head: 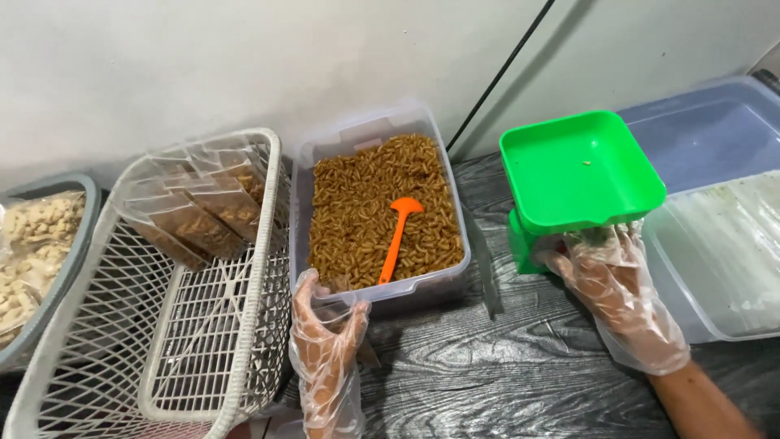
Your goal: Packaging dried insects by scooping them into bags and weighing them on a digital scale.
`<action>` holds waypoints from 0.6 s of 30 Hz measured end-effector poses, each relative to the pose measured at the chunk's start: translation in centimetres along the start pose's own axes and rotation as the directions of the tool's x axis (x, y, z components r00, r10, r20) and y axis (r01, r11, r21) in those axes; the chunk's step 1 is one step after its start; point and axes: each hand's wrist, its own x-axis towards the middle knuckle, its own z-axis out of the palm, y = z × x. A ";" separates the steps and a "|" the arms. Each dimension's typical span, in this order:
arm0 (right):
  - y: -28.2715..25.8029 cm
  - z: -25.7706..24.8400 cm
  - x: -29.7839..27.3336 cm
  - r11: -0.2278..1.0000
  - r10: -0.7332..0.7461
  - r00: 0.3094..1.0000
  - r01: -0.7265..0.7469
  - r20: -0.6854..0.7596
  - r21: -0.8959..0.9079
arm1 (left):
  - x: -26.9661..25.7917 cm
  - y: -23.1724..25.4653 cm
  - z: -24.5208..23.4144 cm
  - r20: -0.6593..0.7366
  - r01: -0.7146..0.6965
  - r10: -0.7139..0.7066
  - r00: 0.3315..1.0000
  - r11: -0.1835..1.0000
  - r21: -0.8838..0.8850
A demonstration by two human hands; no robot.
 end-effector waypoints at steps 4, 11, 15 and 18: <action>-0.2 0.4 2.1 0.991 -0.129 0.989 0.125 -0.079 -0.052 | 0.1 0.1 -0.1 0.001 0.051 -0.051 0.999 0.999 0.004; -1.8 -0.2 -1.4 0.894 -0.194 0.955 0.078 -0.223 -0.441 | 0.0 0.8 -0.2 0.009 0.131 -0.131 0.991 0.991 0.009; -1.2 0.4 -4.5 0.869 -0.141 0.979 0.052 -0.145 -0.492 | 0.0 1.7 -0.7 0.056 0.214 -0.214 0.975 0.977 0.010; -1.4 0.2 -5.2 0.938 -0.025 0.998 0.001 -0.064 -0.346 | 0.1 1.5 -0.6 0.048 0.172 -0.171 0.984 0.985 -0.015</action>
